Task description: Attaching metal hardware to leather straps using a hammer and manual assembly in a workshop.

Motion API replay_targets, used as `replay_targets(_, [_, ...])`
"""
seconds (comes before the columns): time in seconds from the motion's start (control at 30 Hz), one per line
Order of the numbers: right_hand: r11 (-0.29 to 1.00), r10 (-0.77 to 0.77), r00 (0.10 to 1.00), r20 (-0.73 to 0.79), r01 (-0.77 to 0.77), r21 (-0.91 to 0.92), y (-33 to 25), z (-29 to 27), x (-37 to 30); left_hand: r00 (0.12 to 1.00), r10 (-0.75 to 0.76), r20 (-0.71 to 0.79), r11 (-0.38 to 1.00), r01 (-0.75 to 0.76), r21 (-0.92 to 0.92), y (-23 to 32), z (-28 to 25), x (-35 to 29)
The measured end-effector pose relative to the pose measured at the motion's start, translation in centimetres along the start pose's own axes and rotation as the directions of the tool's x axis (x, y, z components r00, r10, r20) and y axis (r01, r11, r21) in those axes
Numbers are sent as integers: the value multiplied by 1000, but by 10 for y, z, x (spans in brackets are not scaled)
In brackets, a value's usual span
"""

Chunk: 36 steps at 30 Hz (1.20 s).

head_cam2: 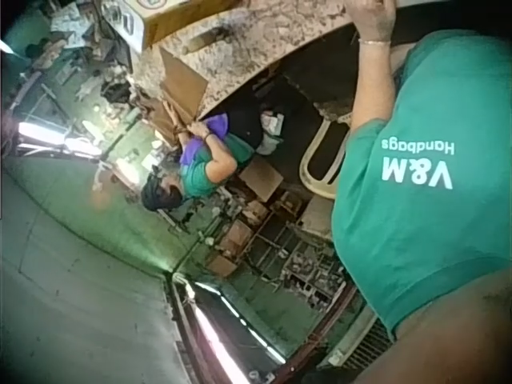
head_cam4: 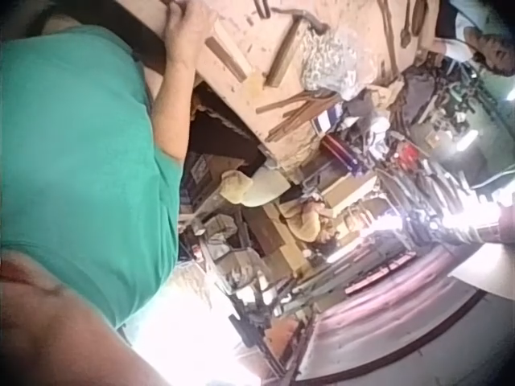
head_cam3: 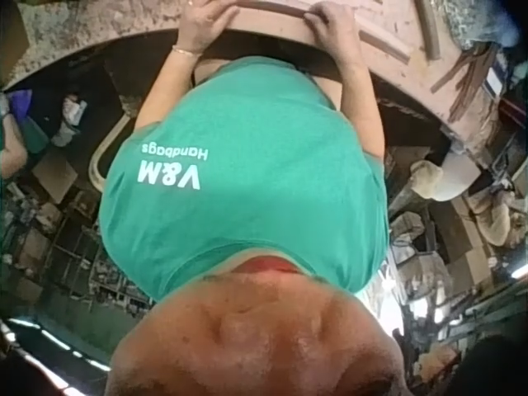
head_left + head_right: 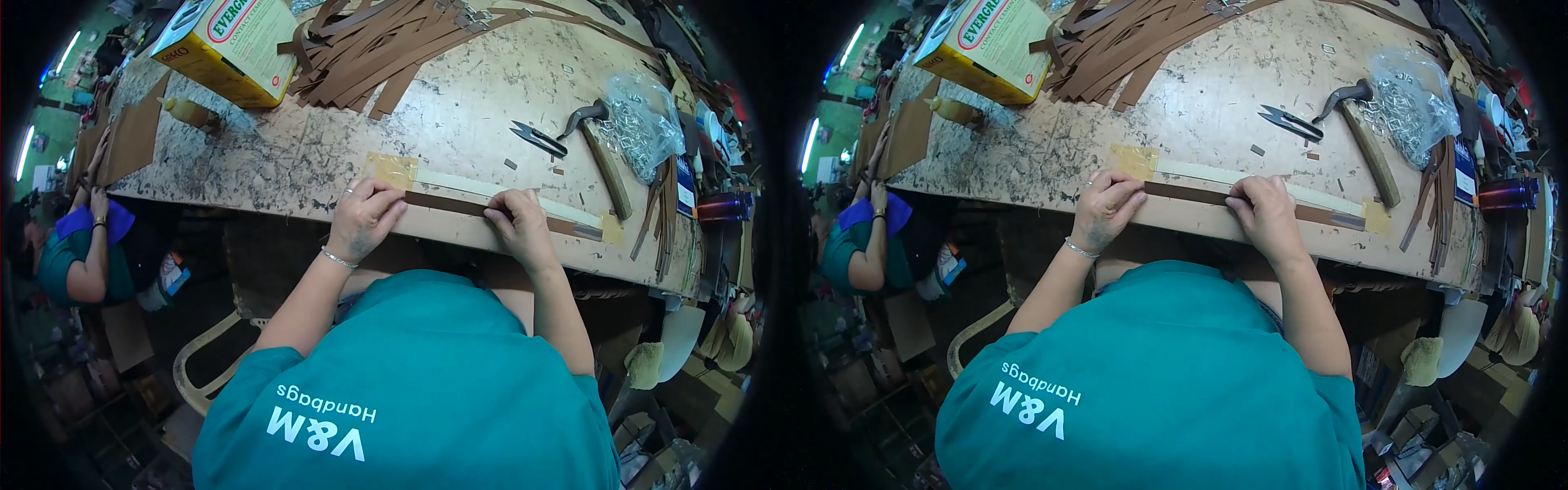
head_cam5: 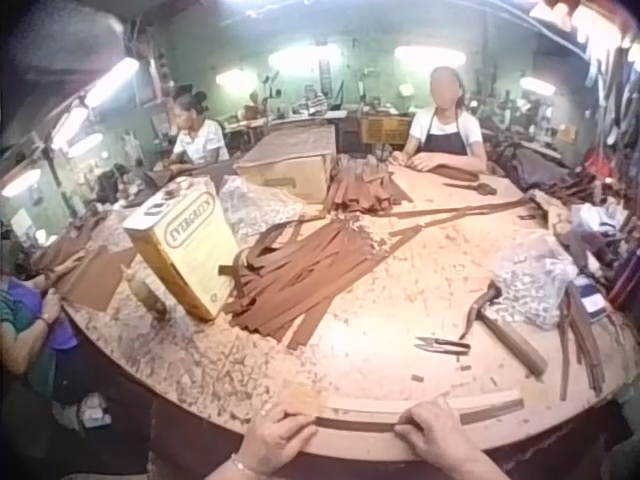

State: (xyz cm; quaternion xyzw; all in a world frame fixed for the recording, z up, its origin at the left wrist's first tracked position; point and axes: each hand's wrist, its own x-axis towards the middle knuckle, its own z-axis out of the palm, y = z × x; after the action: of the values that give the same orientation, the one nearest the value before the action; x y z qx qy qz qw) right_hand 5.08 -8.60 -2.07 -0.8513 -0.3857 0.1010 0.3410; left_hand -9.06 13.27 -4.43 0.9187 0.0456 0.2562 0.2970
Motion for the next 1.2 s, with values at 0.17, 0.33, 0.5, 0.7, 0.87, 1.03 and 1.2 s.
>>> replay_targets(0.17, [997, 72, 997, 10, -72, -30, -3, 3, 13, 1000, -20, -16, 999, 20, -33, -2, -1, 2])
replay_targets(0.33, [991, 130, 991, 41, -129, -21, -4, 2, 17, 1000, 23, 11, 998, -23, 65, 2, -2, 4])
replay_targets(0.5, [989, 145, 988, 58, -143, -28, -4, 2, 18, 998, -1, 63, 993, -7, 118, 5, 1, 3])
replay_targets(0.7, [960, 267, 962, 61, -261, -97, -8, -7, 12, 996, 10, 91, 995, -18, 93, 6, 4, 9])
replay_targets(0.87, [886, -22, 969, -248, -96, -454, 13, -13, -26, 993, -60, 97, 995, 52, 90, 9, 2, 4])
replay_targets(1.03, [827, 189, 944, -272, -302, -474, 37, -14, -75, 993, -24, 112, 998, 17, 64, 1, 4, 3])
replay_targets(1.2, [810, 213, 913, -346, -364, -460, 43, -11, -85, 990, -2, 141, 998, -7, 61, 4, 6, 4])
